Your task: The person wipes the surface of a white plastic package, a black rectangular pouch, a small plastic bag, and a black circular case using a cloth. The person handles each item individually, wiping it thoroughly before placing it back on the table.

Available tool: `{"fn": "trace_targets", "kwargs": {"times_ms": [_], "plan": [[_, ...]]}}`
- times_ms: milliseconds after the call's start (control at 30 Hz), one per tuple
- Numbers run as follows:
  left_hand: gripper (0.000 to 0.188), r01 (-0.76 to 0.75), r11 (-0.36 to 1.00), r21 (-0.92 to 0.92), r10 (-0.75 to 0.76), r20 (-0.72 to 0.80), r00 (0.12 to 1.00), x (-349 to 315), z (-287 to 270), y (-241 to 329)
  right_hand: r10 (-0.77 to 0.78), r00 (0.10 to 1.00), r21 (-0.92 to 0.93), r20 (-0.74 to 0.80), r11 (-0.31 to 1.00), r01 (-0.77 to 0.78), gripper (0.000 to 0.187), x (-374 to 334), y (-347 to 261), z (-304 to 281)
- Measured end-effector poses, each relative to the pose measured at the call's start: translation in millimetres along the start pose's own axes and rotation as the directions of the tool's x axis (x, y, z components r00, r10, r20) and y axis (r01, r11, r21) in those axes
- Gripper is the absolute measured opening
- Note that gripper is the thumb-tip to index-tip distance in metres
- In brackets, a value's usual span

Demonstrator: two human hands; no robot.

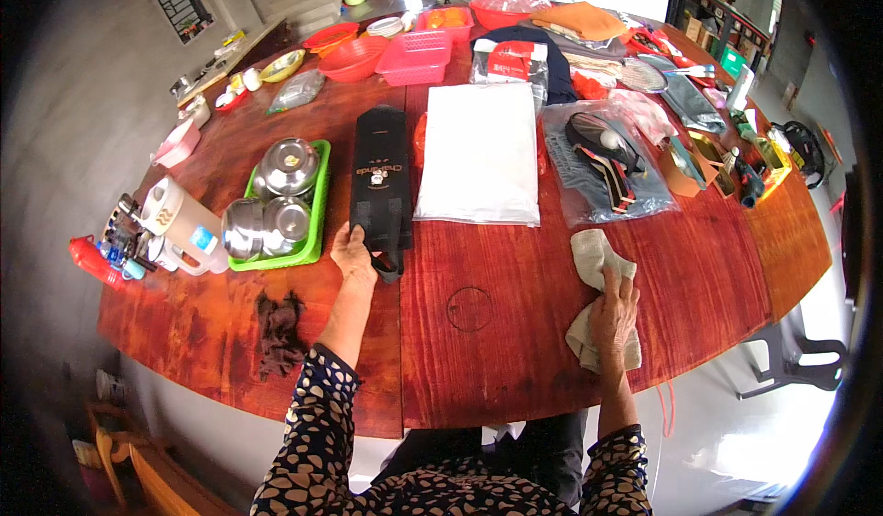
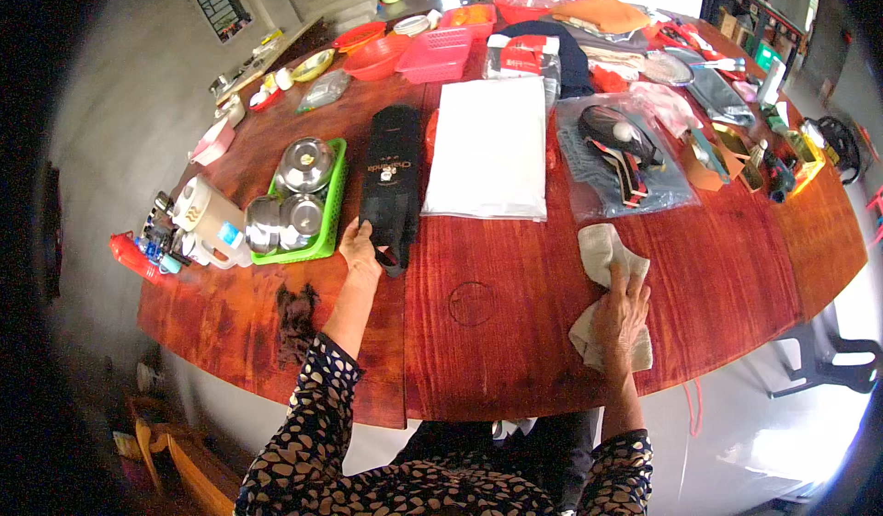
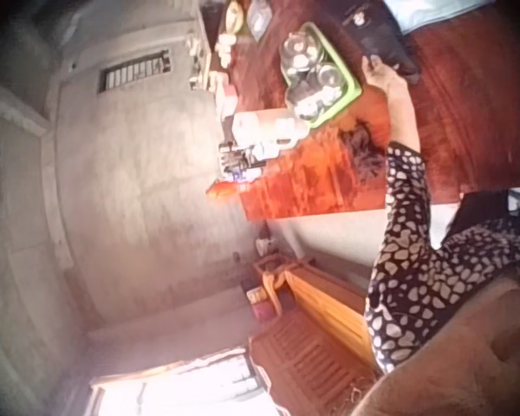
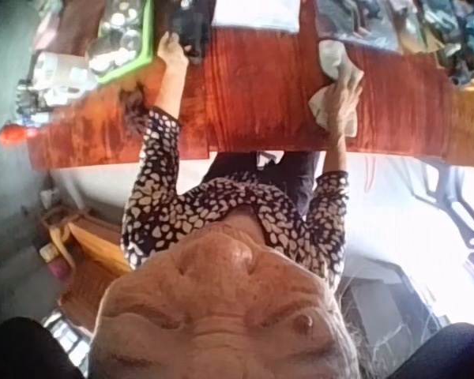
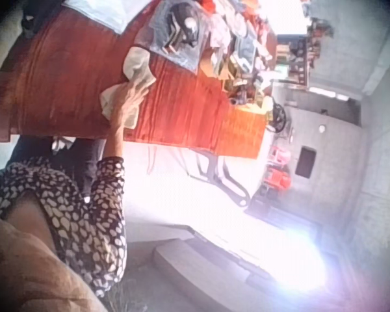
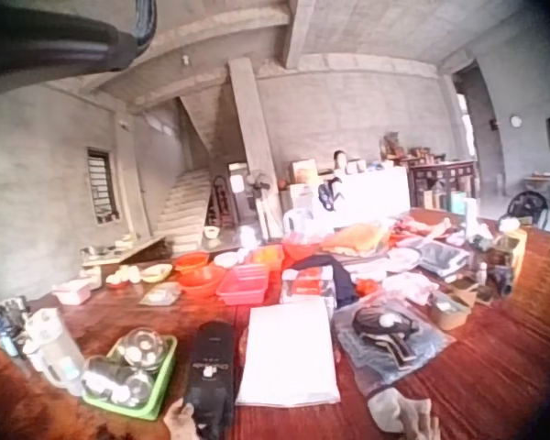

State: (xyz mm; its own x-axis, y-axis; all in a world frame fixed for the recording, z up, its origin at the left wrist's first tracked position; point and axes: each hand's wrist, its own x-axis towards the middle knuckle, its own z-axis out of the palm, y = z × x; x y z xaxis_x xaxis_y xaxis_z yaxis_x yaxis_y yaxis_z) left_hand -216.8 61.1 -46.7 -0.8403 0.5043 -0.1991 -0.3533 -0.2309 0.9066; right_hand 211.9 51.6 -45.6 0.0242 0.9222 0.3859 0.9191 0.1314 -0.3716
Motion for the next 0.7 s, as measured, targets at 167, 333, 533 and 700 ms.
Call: {"fn": "trace_targets", "kwargs": {"times_ms": [167,333,533,700], "plan": [[0.019,-0.058,0.990,0.126,0.057,0.013,0.998,35.7,19.6,-14.2,-0.005,1.000,-0.037,-0.027,0.999,0.004,0.056,-1.9,9.2,-1.0],[0.029,-0.519,0.721,0.460,0.527,0.123,0.841,134.2,-30.8,-39.2,0.024,0.997,0.014,0.072,1.000,-0.025,0.056,3.8,-14.2,-8.3],[0.036,-0.420,0.295,0.858,0.473,0.251,0.844,92.6,18.8,-21.1,0.058,0.997,0.035,0.044,0.998,-0.060,0.053,0.4,1.9,-7.3],[0.042,-0.309,0.089,0.947,0.436,0.242,0.867,83.5,33.2,0.2,0.036,0.999,0.039,-0.004,0.999,-0.036,0.051,-0.7,0.9,-1.9]]}}
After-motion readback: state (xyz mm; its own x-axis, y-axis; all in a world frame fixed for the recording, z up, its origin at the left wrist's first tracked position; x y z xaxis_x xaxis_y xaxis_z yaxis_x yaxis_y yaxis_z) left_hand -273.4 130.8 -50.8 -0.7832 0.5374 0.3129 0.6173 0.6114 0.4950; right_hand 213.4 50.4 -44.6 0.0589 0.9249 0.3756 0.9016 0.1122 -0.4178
